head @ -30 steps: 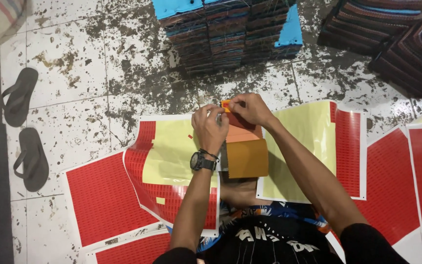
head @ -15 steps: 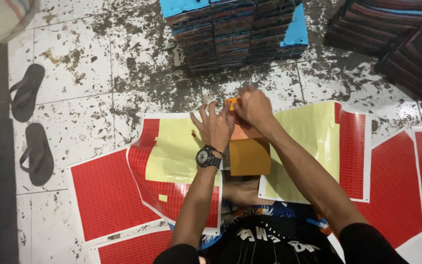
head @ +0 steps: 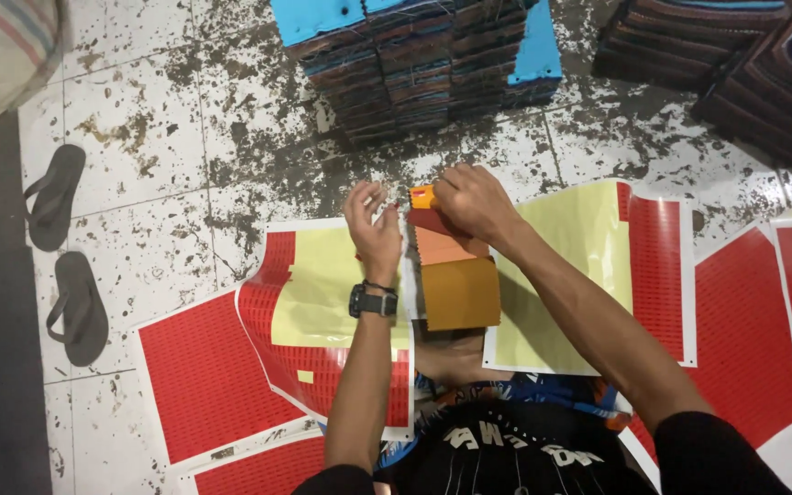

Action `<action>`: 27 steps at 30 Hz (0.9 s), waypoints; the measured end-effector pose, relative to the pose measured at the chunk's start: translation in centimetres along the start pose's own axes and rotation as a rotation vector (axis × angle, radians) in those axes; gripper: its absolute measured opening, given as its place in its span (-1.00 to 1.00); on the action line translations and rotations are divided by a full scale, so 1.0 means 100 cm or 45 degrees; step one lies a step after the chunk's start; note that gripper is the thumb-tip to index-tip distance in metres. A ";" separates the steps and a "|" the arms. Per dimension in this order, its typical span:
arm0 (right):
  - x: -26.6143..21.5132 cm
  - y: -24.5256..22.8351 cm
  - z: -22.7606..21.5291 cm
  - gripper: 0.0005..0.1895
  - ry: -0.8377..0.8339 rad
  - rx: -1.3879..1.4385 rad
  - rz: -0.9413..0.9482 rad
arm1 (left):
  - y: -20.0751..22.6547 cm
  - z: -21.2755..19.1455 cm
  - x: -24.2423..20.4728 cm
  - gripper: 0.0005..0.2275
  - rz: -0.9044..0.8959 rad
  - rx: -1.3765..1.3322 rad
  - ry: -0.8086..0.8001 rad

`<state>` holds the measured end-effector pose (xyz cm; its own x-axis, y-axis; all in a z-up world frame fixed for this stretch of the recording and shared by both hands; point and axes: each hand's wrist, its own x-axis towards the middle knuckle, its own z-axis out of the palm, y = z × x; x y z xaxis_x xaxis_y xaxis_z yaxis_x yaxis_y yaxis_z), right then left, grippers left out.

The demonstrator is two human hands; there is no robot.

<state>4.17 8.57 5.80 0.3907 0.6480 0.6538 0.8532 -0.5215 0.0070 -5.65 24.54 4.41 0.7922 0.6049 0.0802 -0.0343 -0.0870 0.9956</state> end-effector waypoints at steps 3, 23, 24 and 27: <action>-0.006 0.011 0.016 -0.76 -0.210 0.094 0.131 | -0.007 0.000 0.005 -0.59 0.077 -0.095 0.063; -0.001 -0.002 -0.028 -0.72 -0.809 0.807 0.538 | 0.013 0.007 0.011 -0.69 -0.219 -0.482 0.042; 0.003 0.001 -0.027 -0.77 -0.674 0.941 0.640 | 0.015 0.009 0.015 -0.68 -0.222 -0.504 0.024; 0.001 0.003 -0.013 -0.80 -0.673 1.053 0.714 | 0.014 0.012 0.013 -0.68 -0.231 -0.462 -0.031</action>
